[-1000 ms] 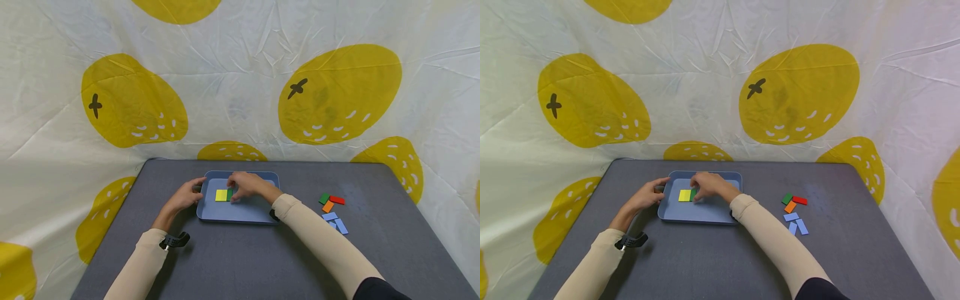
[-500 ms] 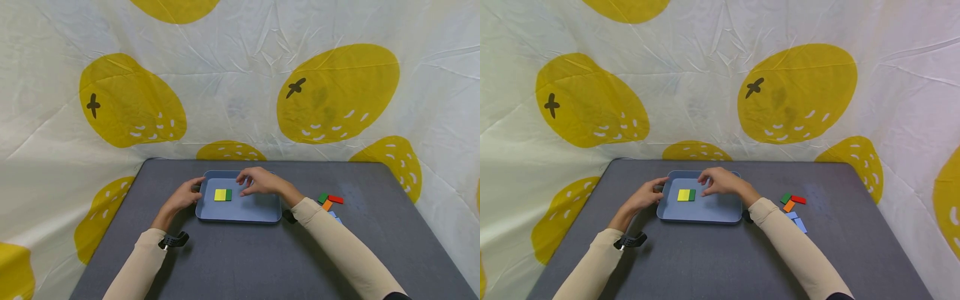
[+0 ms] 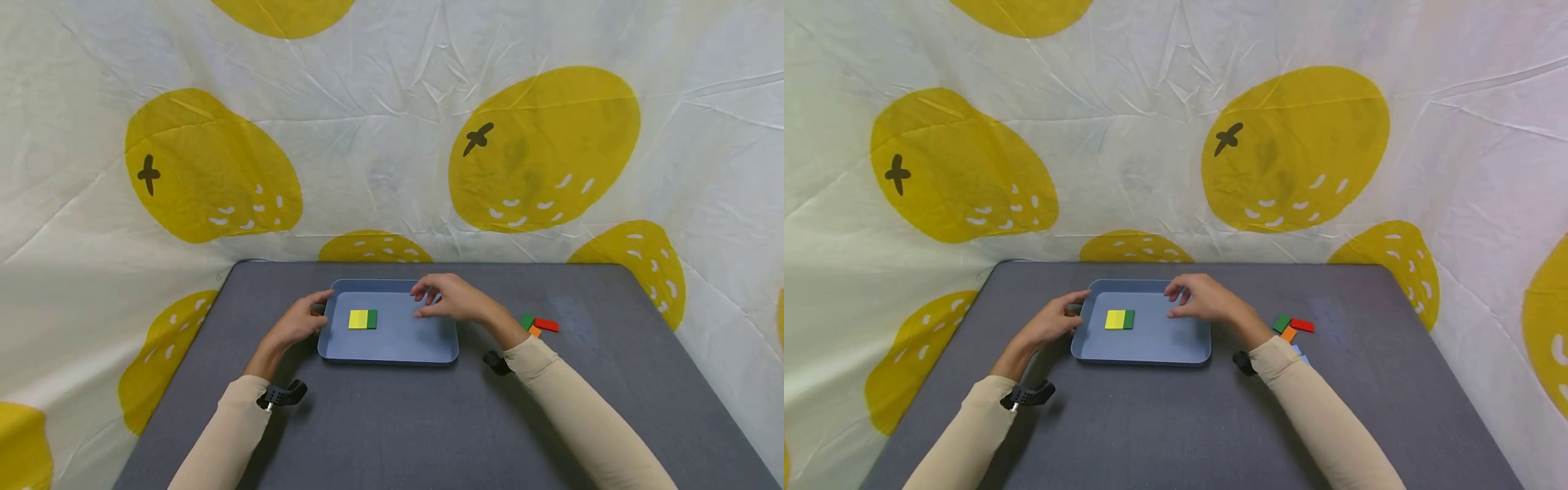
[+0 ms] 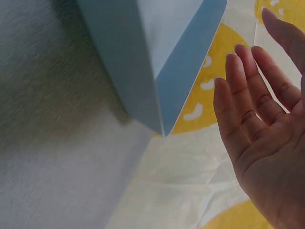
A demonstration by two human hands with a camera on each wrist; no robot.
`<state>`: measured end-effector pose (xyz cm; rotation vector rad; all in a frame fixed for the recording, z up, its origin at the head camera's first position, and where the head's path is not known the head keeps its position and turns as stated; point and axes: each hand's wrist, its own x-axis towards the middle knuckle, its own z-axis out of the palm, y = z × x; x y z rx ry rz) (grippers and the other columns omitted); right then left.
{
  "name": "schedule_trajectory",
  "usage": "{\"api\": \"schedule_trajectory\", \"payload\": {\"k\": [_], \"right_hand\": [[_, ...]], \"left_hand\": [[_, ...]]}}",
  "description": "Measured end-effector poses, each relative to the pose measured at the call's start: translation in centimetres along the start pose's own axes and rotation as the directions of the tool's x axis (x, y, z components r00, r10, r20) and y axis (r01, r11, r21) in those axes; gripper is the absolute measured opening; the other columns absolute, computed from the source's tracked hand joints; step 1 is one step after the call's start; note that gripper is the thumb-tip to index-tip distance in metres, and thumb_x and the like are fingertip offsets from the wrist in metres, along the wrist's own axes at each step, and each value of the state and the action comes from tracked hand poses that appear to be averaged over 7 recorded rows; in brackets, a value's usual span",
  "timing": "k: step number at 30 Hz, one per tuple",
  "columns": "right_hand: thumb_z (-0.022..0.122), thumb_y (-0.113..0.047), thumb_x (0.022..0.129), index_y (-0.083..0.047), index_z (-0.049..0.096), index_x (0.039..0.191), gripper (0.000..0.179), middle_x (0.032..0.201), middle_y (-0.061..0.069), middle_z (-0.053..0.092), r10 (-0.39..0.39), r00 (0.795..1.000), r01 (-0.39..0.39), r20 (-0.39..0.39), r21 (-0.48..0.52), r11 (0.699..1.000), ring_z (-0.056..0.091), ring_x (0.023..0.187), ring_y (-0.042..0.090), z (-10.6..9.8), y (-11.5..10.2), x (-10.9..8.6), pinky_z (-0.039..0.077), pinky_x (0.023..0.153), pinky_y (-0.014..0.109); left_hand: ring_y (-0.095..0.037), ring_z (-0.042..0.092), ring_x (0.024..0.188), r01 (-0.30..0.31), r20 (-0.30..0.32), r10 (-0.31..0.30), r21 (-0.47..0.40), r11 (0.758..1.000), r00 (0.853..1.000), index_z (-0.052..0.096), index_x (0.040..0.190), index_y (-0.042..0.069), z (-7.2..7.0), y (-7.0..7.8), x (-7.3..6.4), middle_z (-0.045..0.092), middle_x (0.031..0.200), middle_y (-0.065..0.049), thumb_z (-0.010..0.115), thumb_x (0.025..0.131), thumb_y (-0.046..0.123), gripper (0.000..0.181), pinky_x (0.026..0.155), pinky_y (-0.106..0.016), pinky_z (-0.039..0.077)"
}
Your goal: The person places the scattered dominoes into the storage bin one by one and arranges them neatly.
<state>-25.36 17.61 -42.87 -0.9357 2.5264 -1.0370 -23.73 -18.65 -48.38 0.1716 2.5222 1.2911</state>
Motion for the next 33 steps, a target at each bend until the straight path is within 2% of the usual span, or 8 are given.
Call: {"api": "schedule_trajectory", "payload": {"k": [7, 13, 17, 24, 33], "right_hand": [[0.081, -0.022, 0.087, -0.012, 0.071, 0.116, 0.032, 0.109, 0.002, 0.071, 0.053, 0.997, -0.053, -0.063, 0.004, 0.999, 0.066, 0.094, 0.019, -1.0, 1.4, -2.4, 0.055, 0.079, 0.032], [0.082, -0.019, 0.086, -0.011, 0.071, 0.116, 0.033, 0.112, 0.008, 0.072, 0.086, 0.992, -0.085, -0.091, 0.01, 0.996, 0.066, 0.094, 0.022, -2.0, 2.5, -4.1, 0.054, 0.079, 0.034], [0.082, -0.018, 0.086, -0.005, 0.07, 0.118, 0.037, 0.115, 0.014, 0.071, 0.099, 0.989, -0.099, -0.107, 0.009, 0.995, 0.067, 0.095, 0.024, -2.6, 3.5, -5.2, 0.055, 0.08, 0.035], [0.081, -0.018, 0.086, -0.008, 0.07, 0.117, 0.034, 0.116, 0.015, 0.071, 0.135, 0.981, -0.138, -0.141, -0.009, 0.99, 0.067, 0.096, 0.023, -3.3, 5.5, -7.2, 0.055, 0.081, 0.035], [0.081, -0.015, 0.087, -0.001, 0.068, 0.119, 0.037, 0.118, 0.018, 0.07, 0.186, 0.968, -0.192, -0.166, -0.02, 0.981, 0.067, 0.098, 0.029, -3.7, 7.4, -9.4, 0.055, 0.08, 0.036]], "left_hand": [[-0.021, 0.059, 0.075, -0.008, 0.002, 0.008, -0.005, 1.0, 1.0, 0.04, 0.156, 0.006, 0.0, -0.1, -0.2, 0.047, 0.147, -0.024, 0.058, 0.089, -0.001, 0.069, 0.065, -0.032, 0.05], [-0.02, 0.057, 0.073, -0.018, 0.009, 0.018, -0.004, 1.0, 1.0, 0.038, 0.156, 0.005, -0.2, -0.1, -0.2, 0.046, 0.147, -0.026, 0.057, 0.089, -0.001, 0.069, 0.064, -0.031, 0.049], [-0.021, 0.058, 0.074, -0.008, 0.005, 0.008, -0.001, 1.0, 1.0, 0.039, 0.156, 0.006, -0.1, -0.1, -0.2, 0.047, 0.147, -0.024, 0.057, 0.089, -0.001, 0.07, 0.065, -0.032, 0.05], [-0.021, 0.058, 0.075, -0.011, 0.009, 0.011, 0.005, 1.0, 1.0, 0.039, 0.156, 0.006, -0.2, -0.1, -0.2, 0.047, 0.148, -0.024, 0.057, 0.089, -0.001, 0.07, 0.066, -0.033, 0.05], [-0.021, 0.058, 0.076, -0.018, 0.008, 0.018, 0.012, 1.0, 1.0, 0.039, 0.156, 0.005, -0.2, -0.2, -0.1, 0.047, 0.148, -0.025, 0.057, 0.09, -0.001, 0.069, 0.066, -0.033, 0.05]]}}
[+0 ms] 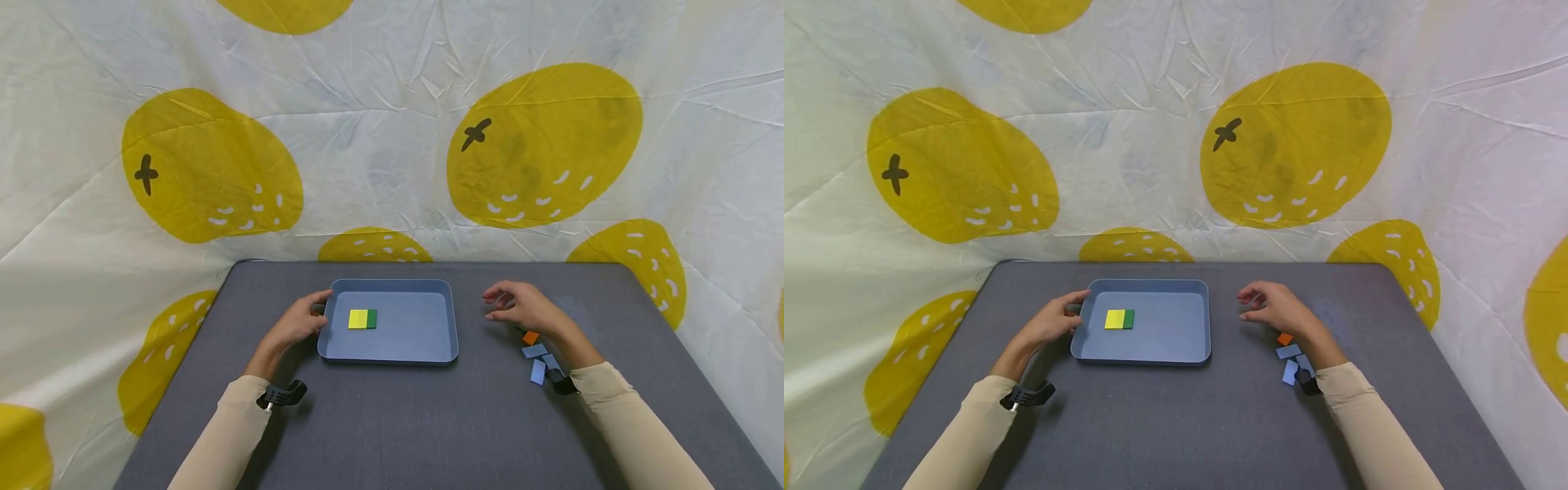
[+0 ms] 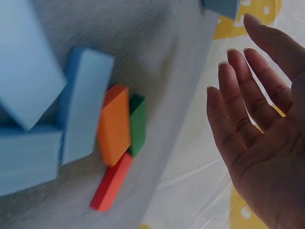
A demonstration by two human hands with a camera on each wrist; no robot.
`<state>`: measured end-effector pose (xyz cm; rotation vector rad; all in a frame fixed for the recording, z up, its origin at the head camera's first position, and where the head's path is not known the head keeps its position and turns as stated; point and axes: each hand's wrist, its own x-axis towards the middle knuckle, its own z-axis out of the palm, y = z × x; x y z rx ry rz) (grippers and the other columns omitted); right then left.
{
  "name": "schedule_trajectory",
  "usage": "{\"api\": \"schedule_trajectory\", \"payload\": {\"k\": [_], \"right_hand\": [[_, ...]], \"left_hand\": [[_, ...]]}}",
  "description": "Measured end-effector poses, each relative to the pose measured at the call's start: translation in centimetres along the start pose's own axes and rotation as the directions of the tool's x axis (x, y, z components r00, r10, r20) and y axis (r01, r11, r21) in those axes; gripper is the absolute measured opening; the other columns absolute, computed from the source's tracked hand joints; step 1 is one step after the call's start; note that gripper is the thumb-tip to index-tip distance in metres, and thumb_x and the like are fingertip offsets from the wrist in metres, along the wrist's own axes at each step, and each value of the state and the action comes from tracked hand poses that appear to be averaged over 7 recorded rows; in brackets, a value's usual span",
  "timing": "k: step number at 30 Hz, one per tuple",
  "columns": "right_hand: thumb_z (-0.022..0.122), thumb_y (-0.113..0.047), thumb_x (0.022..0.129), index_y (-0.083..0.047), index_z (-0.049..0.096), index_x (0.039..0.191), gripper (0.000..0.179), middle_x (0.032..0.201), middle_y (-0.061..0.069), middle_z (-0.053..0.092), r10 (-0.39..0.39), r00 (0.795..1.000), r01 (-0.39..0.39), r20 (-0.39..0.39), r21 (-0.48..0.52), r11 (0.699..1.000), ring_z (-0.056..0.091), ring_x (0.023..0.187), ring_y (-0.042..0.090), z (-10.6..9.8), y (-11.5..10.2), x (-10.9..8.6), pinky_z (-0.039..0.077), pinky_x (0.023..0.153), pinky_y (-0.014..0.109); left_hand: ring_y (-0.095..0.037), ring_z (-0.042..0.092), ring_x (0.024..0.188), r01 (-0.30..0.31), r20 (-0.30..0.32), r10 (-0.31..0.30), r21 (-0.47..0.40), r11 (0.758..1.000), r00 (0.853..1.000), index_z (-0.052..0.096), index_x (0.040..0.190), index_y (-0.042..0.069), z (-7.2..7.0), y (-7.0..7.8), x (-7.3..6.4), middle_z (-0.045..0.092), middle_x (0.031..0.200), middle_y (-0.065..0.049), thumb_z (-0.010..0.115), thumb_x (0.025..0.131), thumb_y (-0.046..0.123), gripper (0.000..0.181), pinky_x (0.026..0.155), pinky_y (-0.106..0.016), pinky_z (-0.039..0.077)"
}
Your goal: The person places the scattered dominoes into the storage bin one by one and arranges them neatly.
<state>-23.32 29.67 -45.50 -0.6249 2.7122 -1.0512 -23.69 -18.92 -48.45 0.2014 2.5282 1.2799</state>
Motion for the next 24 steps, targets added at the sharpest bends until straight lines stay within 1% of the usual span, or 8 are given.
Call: {"api": "schedule_trajectory", "payload": {"k": [4, 9, 14, 18, 24], "right_hand": [[0.081, -0.014, 0.086, 0.002, 0.068, 0.12, 0.04, 0.118, 0.018, 0.07, 0.02, 1.0, -0.021, -0.015, -0.03, 0.999, 0.066, 0.099, 0.033, -0.2, 0.8, -0.8, 0.054, 0.083, 0.042], [0.081, -0.014, 0.085, 0.004, 0.067, 0.12, 0.041, 0.116, 0.019, 0.07, 0.024, 0.999, -0.026, -0.029, -0.062, 0.998, 0.067, 0.099, 0.036, -0.1, 2.2, -1.8, 0.054, 0.085, 0.048], [0.083, -0.015, 0.084, 0.003, 0.068, 0.119, 0.042, 0.116, 0.02, 0.07, 0.027, 0.999, -0.03, -0.048, -0.066, 0.997, 0.065, 0.101, 0.038, 0.1, 3.5, -2.5, 0.053, 0.086, 0.052], [0.083, -0.015, 0.084, 0.002, 0.067, 0.12, 0.044, 0.118, 0.019, 0.07, 0.038, 0.997, -0.043, -0.07, -0.079, 0.996, 0.065, 0.104, 0.038, 0.1, 4.2, -3.0, 0.052, 0.088, 0.054], [0.083, -0.012, 0.084, 0.004, 0.066, 0.122, 0.045, 0.12, 0.021, 0.069, 0.055, 0.995, -0.06, -0.081, -0.055, 0.997, 0.066, 0.11, 0.04, -0.1, 4.7, -3.7, 0.052, 0.091, 0.055]], "left_hand": [[-0.021, 0.058, 0.076, 0.009, -0.003, -0.009, 0.005, 1.0, 1.0, 0.039, 0.156, 0.007, 0.0, 0.1, 0.0, 0.046, 0.148, -0.023, 0.058, 0.091, 0.0, 0.068, 0.067, -0.033, 0.05], [-0.021, 0.058, 0.077, 0.02, -0.008, -0.02, 0.02, 1.0, 1.0, 0.039, 0.157, 0.008, 0.0, 0.1, 0.0, 0.046, 0.149, -0.023, 0.058, 0.092, 0.001, 0.068, 0.068, -0.033, 0.05], [-0.021, 0.058, 0.077, 0.029, -0.017, -0.029, 0.024, 0.999, 0.999, 0.04, 0.156, 0.009, 0.1, 0.1, 0.0, 0.046, 0.149, -0.022, 0.059, 0.091, 0.002, 0.068, 0.068, -0.033, 0.051], [-0.021, 0.058, 0.076, 0.025, -0.018, -0.024, 0.009, 1.0, 1.0, 0.04, 0.156, 0.009, 0.1, 0.1, -0.1, 0.045, 0.15, -0.023, 0.058, 0.091, 0.001, 0.069, 0.067, -0.033, 0.051], [-0.02, 0.057, 0.071, 0.012, -0.01, -0.012, -0.01, 1.0, 1.0, 0.039, 0.156, 0.008, 0.0, 0.0, -0.1, 0.045, 0.15, -0.023, 0.058, 0.09, 0.0, 0.069, 0.066, -0.033, 0.05]]}}
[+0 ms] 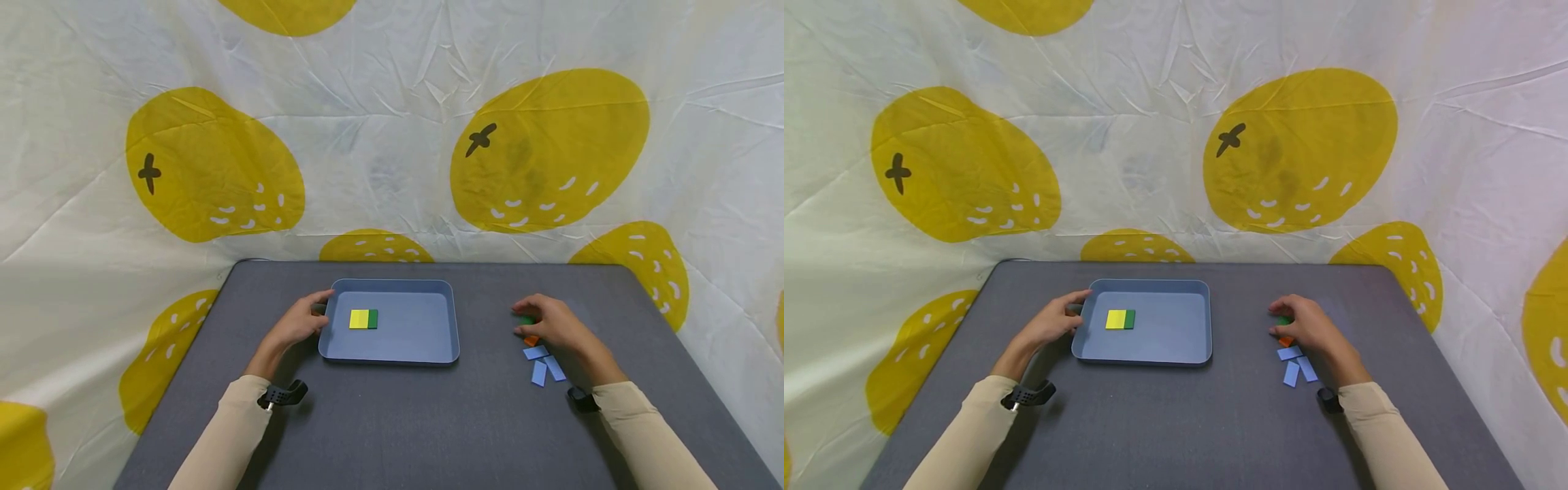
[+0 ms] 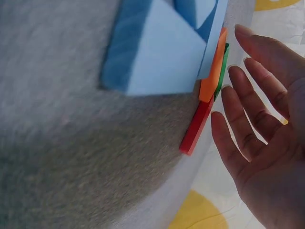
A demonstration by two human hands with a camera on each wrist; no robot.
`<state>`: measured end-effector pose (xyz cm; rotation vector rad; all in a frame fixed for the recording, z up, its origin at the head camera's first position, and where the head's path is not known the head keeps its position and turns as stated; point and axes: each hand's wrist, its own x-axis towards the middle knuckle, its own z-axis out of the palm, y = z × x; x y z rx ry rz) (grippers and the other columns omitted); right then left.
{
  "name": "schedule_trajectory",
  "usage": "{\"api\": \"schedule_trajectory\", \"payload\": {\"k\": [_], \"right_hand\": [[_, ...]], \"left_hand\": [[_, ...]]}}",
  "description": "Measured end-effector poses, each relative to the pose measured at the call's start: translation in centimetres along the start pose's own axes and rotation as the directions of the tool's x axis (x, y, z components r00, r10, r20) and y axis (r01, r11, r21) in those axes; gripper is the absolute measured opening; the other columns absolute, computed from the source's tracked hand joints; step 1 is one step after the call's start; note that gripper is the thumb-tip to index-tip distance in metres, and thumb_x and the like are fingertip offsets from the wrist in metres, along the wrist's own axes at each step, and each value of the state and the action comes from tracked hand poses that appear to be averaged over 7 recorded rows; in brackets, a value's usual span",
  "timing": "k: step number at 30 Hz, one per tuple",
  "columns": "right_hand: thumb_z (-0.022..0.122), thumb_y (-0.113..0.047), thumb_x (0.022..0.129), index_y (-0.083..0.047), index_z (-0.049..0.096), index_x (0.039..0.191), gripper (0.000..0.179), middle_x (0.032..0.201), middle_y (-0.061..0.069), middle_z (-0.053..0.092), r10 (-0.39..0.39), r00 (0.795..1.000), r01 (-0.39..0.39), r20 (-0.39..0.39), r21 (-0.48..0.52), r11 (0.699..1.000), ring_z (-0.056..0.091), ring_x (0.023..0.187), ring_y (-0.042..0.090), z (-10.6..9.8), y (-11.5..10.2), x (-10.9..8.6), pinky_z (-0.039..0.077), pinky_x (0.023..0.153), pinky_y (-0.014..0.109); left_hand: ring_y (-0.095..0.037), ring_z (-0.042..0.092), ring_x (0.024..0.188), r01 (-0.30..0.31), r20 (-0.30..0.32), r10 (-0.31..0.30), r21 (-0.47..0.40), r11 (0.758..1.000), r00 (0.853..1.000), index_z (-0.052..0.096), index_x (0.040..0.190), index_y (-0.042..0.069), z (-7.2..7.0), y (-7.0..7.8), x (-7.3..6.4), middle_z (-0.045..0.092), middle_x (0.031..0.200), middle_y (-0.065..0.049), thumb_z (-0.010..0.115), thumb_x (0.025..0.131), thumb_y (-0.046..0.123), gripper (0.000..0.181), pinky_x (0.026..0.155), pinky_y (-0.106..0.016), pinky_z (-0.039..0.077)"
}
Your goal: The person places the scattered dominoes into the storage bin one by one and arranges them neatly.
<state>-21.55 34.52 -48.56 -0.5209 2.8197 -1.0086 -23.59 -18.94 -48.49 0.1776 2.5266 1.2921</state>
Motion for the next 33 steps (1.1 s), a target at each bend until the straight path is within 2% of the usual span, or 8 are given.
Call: {"api": "schedule_trajectory", "payload": {"k": [4, 10, 17, 25, 33], "right_hand": [[0.083, -0.012, 0.083, 0.005, 0.067, 0.12, 0.044, 0.118, 0.022, 0.067, -0.007, 1.0, 0.006, -0.02, -0.014, 1.0, 0.065, 0.107, 0.04, -0.1, 0.2, -0.4, 0.052, 0.089, 0.055], [0.083, -0.016, 0.084, 0.005, 0.066, 0.123, 0.047, 0.12, 0.022, 0.063, 0.02, 0.999, -0.022, -0.044, -0.043, 0.999, 0.063, 0.106, 0.037, 0.0, 0.8, -0.9, 0.052, 0.089, 0.054], [0.084, -0.023, 0.083, 0.006, 0.066, 0.123, 0.052, 0.117, 0.021, 0.063, 0.033, 0.997, -0.041, -0.073, -0.104, 0.994, 0.061, 0.102, 0.033, 0.2, 1.3, -1.1, 0.051, 0.084, 0.043], [0.084, -0.024, 0.082, 0.006, 0.067, 0.122, 0.053, 0.113, 0.021, 0.063, 0.076, 0.993, -0.087, -0.086, -0.136, 0.987, 0.06, 0.099, 0.032, 0.4, 1.1, -0.9, 0.05, 0.081, 0.043], [0.084, -0.036, 0.081, 0.003, 0.069, 0.122, 0.058, 0.112, 0.019, 0.065, 0.143, 0.985, -0.158, -0.091, -0.19, 0.969, 0.058, 0.091, 0.029, 0.2, 1.0, -0.9, 0.045, 0.066, 0.033]], "left_hand": [[-0.02, 0.056, 0.068, 0.002, 0.001, -0.002, -0.003, 1.0, 1.0, 0.039, 0.156, 0.008, 0.0, 0.0, 0.0, 0.046, 0.149, -0.023, 0.058, 0.09, -0.001, 0.069, 0.065, -0.033, 0.049], [-0.02, 0.058, 0.072, 0.01, 0.002, -0.01, 0.006, 1.0, 1.0, 0.039, 0.157, 0.009, 0.0, -0.1, 0.1, 0.045, 0.15, -0.023, 0.058, 0.091, 0.0, 0.069, 0.065, -0.031, 0.05], [-0.021, 0.058, 0.073, 0.015, 0.001, -0.015, 0.002, 1.0, 1.0, 0.039, 0.157, 0.01, 0.0, -0.1, 0.0, 0.045, 0.15, -0.022, 0.058, 0.091, 0.001, 0.069, 0.065, -0.032, 0.05], [-0.02, 0.057, 0.069, 0.017, 0.0, -0.017, 0.006, 1.0, 1.0, 0.039, 0.157, 0.009, 0.0, 0.1, 0.0, 0.046, 0.149, -0.022, 0.058, 0.09, 0.0, 0.069, 0.064, -0.033, 0.05], [-0.021, 0.057, 0.071, 0.007, 0.0, -0.007, -0.004, 1.0, 1.0, 0.039, 0.156, 0.008, 0.0, 0.4, -0.2, 0.045, 0.15, -0.023, 0.058, 0.091, -0.001, 0.069, 0.066, -0.033, 0.05]]}}
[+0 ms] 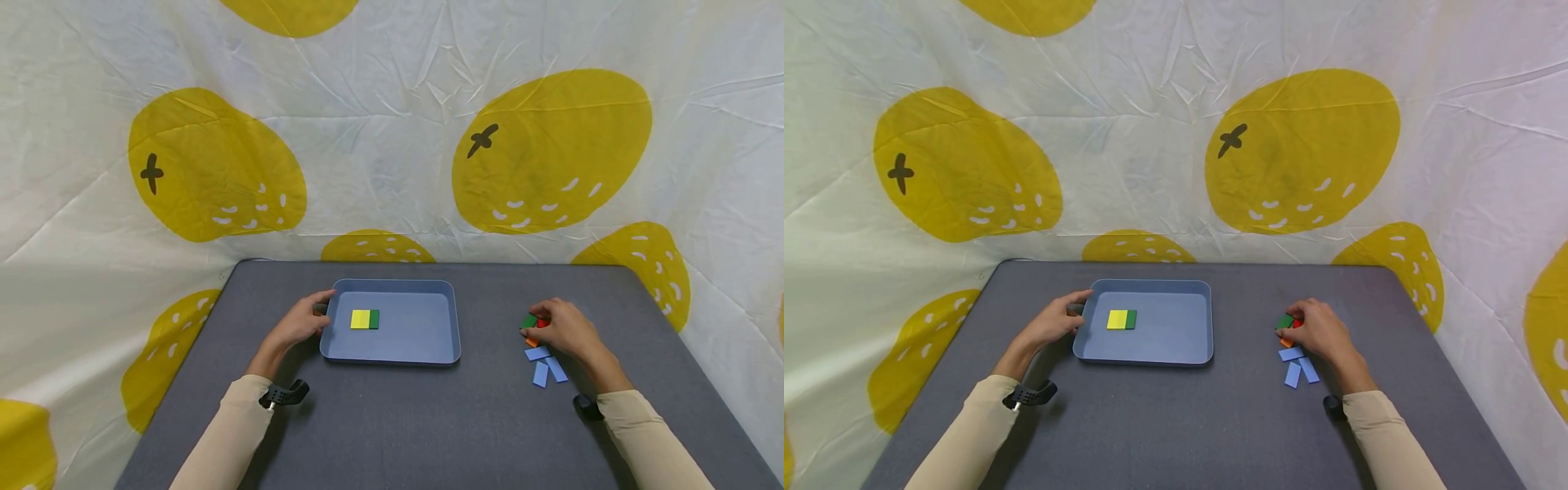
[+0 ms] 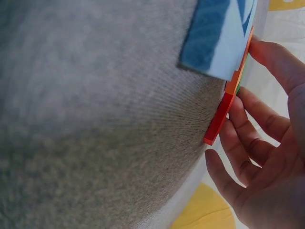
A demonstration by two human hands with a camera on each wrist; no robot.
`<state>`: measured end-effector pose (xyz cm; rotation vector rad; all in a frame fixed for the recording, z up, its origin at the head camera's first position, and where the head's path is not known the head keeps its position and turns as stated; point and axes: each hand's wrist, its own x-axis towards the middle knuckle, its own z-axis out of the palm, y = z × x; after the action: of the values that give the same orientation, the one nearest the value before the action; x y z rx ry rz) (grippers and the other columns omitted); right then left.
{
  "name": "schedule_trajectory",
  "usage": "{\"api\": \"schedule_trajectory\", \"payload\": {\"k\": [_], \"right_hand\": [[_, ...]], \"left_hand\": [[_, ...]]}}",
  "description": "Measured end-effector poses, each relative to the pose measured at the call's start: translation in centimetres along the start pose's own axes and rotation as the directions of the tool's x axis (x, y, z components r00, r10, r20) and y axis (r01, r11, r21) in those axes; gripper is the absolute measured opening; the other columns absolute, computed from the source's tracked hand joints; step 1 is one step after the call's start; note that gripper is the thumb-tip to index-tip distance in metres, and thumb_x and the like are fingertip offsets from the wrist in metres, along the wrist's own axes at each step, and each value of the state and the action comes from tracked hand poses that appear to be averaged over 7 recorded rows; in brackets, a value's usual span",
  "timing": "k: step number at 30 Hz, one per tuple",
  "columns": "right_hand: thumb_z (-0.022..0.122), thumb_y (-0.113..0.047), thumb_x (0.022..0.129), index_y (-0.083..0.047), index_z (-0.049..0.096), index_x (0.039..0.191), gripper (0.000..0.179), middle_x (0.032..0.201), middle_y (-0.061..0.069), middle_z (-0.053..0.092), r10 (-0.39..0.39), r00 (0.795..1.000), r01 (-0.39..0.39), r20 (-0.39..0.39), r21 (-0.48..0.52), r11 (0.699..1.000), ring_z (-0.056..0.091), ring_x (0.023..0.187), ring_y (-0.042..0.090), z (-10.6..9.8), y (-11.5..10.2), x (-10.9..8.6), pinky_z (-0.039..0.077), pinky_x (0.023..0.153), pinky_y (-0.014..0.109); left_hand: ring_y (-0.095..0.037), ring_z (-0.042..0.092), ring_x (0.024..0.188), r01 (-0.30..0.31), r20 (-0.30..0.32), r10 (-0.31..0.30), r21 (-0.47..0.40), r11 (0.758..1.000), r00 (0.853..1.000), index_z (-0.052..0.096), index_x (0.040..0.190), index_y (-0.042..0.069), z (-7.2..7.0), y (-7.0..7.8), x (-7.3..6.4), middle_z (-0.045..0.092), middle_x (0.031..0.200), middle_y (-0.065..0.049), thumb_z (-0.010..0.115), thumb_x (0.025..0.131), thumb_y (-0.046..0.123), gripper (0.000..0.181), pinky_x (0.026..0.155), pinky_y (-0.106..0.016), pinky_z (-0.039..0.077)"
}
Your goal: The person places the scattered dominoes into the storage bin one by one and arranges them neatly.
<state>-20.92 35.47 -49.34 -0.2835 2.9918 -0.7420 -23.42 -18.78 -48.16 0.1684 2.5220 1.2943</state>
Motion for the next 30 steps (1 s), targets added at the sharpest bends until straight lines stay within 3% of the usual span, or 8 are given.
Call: {"api": "schedule_trajectory", "payload": {"k": [21, 30], "right_hand": [[0.083, -0.034, 0.083, 0.002, 0.07, 0.118, 0.052, 0.111, 0.017, 0.067, -0.066, 0.997, 0.066, -0.034, -0.006, 0.998, 0.062, 0.098, 0.032, 0.4, -0.1, 0.1, 0.05, 0.079, 0.047], [0.082, -0.034, 0.084, 0.001, 0.069, 0.121, 0.053, 0.113, 0.017, 0.068, -0.088, 0.996, 0.088, -0.021, 0.012, 0.996, 0.064, 0.101, 0.033, 0.5, -0.9, 0.4, 0.051, 0.084, 0.053]], "left_hand": [[-0.023, 0.059, 0.081, -0.01, 0.0, 0.01, 0.019, 1.0, 1.0, 0.038, 0.157, 0.008, 0.1, -0.3, 0.2, 0.044, 0.151, -0.022, 0.058, 0.093, 0.001, 0.067, 0.068, -0.031, 0.051], [-0.021, 0.057, 0.073, -0.013, -0.002, 0.013, 0.009, 1.0, 1.0, 0.039, 0.156, 0.008, 0.0, -0.2, 0.0, 0.046, 0.149, -0.023, 0.058, 0.092, 0.0, 0.068, 0.067, -0.033, 0.049]]}}
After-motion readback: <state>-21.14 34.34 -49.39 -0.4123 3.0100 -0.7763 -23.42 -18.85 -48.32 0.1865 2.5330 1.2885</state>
